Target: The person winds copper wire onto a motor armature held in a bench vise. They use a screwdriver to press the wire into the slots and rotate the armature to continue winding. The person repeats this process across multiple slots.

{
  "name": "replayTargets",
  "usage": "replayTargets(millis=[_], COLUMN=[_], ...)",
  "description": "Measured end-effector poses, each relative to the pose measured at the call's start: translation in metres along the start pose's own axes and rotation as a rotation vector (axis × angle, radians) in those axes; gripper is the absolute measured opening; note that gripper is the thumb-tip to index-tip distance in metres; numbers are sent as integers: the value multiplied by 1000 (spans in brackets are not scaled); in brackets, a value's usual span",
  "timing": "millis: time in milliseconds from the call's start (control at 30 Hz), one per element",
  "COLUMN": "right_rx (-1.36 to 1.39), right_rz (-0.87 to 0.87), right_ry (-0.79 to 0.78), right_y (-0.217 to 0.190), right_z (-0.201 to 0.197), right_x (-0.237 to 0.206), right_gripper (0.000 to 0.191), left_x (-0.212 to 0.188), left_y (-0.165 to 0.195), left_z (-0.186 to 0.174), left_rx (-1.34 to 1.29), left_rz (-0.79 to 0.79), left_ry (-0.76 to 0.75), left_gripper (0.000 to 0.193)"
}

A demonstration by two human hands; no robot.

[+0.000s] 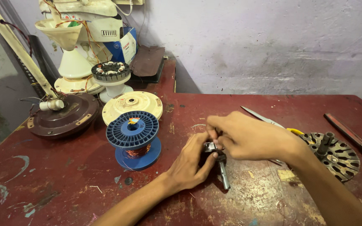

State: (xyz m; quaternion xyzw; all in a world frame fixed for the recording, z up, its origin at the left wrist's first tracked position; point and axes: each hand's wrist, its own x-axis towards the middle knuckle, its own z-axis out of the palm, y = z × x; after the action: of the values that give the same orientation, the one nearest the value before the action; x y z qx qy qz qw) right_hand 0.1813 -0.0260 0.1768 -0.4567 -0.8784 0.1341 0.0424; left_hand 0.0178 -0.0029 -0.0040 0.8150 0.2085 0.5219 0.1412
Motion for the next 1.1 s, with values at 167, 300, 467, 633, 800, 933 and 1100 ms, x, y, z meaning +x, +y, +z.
replayTargets(millis=[167, 300, 467, 633, 800, 933, 1100], right_rx=[-11, -94, -188, -170, -216, -267, -314], right_rz=[92, 122, 80, 192, -41, -65, -69], right_ry=[-62, -1, 16, -91, 9, -72, -153], right_y=[-2, 1, 0, -1, 2, 8, 20], right_z=[-1, 0, 8, 22, 49, 67, 84], right_x=[-2, -6, -6, -1, -2, 1, 8], right_gripper=[14, 21, 21, 21, 13, 10, 10], left_x=[7, 8, 8, 6, 5, 5, 5], left_y=[9, 11, 8, 6, 5, 3, 1], left_z=[-6, -8, -11, -9, -11, -12, -13], left_rx=[50, 44, 25, 29, 27, 44, 36], left_rz=[35, 18, 6, 12, 29, 31, 47], left_ry=[-31, -30, -52, -46, -49, -81, -89], left_gripper=[36, 39, 40, 40, 42, 45, 50])
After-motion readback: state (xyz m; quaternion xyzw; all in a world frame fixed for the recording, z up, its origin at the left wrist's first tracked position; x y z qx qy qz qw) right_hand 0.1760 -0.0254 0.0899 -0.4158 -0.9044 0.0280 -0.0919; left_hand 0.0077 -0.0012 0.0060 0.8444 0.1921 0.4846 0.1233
